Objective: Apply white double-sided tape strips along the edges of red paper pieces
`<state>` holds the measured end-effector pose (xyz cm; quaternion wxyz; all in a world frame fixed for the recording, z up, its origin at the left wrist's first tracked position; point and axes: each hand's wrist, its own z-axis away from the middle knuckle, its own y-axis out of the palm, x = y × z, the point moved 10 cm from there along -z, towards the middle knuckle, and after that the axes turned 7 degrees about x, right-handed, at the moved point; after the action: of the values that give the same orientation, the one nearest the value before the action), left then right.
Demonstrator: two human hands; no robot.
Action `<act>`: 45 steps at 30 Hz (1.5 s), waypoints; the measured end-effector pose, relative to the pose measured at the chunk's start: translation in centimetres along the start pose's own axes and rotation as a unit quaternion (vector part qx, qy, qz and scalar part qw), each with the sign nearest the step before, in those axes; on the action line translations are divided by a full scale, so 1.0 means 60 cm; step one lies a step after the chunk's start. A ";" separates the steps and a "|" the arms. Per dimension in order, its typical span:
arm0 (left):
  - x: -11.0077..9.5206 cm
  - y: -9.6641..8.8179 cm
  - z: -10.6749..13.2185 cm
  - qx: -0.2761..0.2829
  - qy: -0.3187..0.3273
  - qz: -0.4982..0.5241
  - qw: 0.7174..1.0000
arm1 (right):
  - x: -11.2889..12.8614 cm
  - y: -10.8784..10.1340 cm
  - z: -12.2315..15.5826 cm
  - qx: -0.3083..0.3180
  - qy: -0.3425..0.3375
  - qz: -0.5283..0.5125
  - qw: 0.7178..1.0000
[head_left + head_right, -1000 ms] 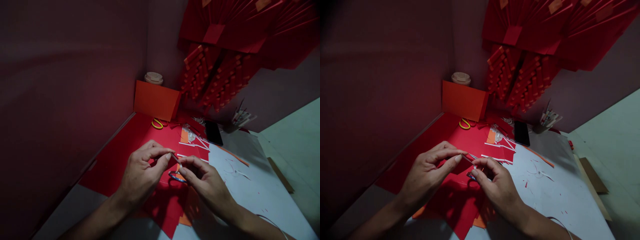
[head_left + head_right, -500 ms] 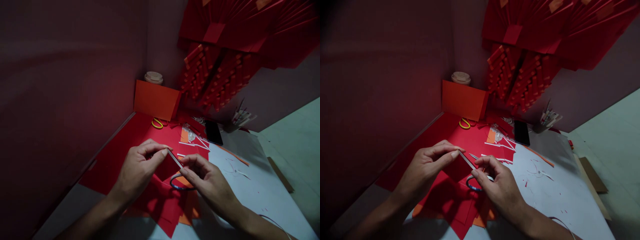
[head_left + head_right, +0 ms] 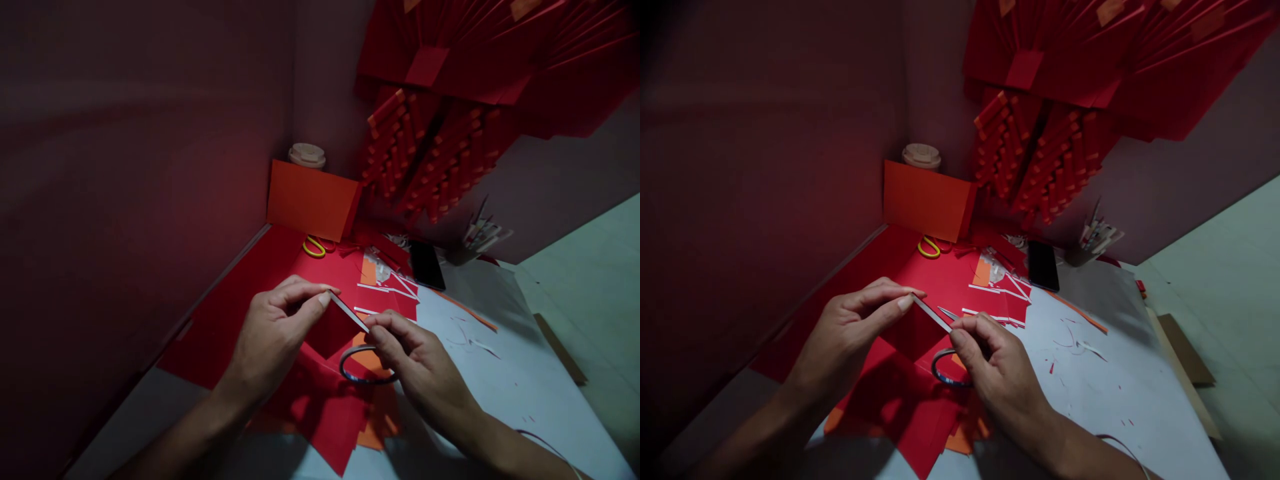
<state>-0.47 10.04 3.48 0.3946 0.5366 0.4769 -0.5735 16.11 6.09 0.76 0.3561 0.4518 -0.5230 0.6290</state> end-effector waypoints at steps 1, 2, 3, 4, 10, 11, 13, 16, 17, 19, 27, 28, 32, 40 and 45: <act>0.000 0.000 0.000 -0.001 0.000 0.003 1.000 | 0.002 -0.001 0.000 -0.004 -0.004 0.006 1.000; 0.000 0.000 0.001 -0.001 0.000 0.007 1.000 | 0.002 -0.002 0.000 -0.006 -0.007 0.013 1.000; 0.001 0.000 0.001 -0.001 0.000 0.012 1.000 | 0.003 -0.003 -0.001 -0.009 -0.010 0.018 1.000; 0.001 0.001 0.001 0.000 0.000 0.016 1.000 | 0.002 -0.004 -0.001 -0.011 -0.011 0.023 1.000; 0.003 0.001 0.002 0.001 0.001 0.021 1.000 | 0.005 -0.010 0.000 -0.029 -0.032 0.046 0.998; 0.004 0.001 0.002 0.000 0.000 0.020 1.000 | 0.005 -0.010 0.000 -0.030 -0.035 0.048 0.998; 0.006 0.001 0.001 0.001 -0.005 0.021 1.000 | 0.004 -0.010 0.000 -0.033 -0.034 0.050 0.998; 0.011 0.002 0.001 0.006 -0.013 0.035 0.999 | 0.002 -0.011 0.000 -0.040 -0.032 0.041 0.998; 0.013 0.003 0.001 0.009 -0.016 0.043 0.999 | 0.002 -0.011 0.001 -0.042 -0.032 0.036 0.998; 0.017 0.005 0.001 0.012 -0.024 0.057 0.998 | 0.001 -0.012 0.001 -0.049 -0.032 0.027 0.998; 0.025 0.026 -0.003 0.069 -0.063 0.088 0.992 | 0.015 -0.014 0.002 -0.045 -0.062 0.024 0.997; 0.026 0.030 -0.003 0.083 -0.066 0.082 0.991 | 0.019 -0.013 0.002 -0.039 -0.067 0.035 0.996; 0.040 0.044 0.000 0.132 -0.095 0.039 0.986 | 0.028 -0.004 0.000 0.005 -0.077 0.076 0.994; 0.059 0.070 0.013 0.206 -0.133 -0.017 0.969 | 0.031 0.013 -0.005 0.075 -0.084 0.109 0.988; 0.063 0.086 0.019 0.245 -0.129 -0.030 0.960 | 0.029 0.023 -0.004 0.097 -0.093 0.118 0.984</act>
<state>3.82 7.92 -0.96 0.2915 0.5236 0.2825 -0.7490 14.21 6.00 1.91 0.1831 0.4759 -0.5399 0.6697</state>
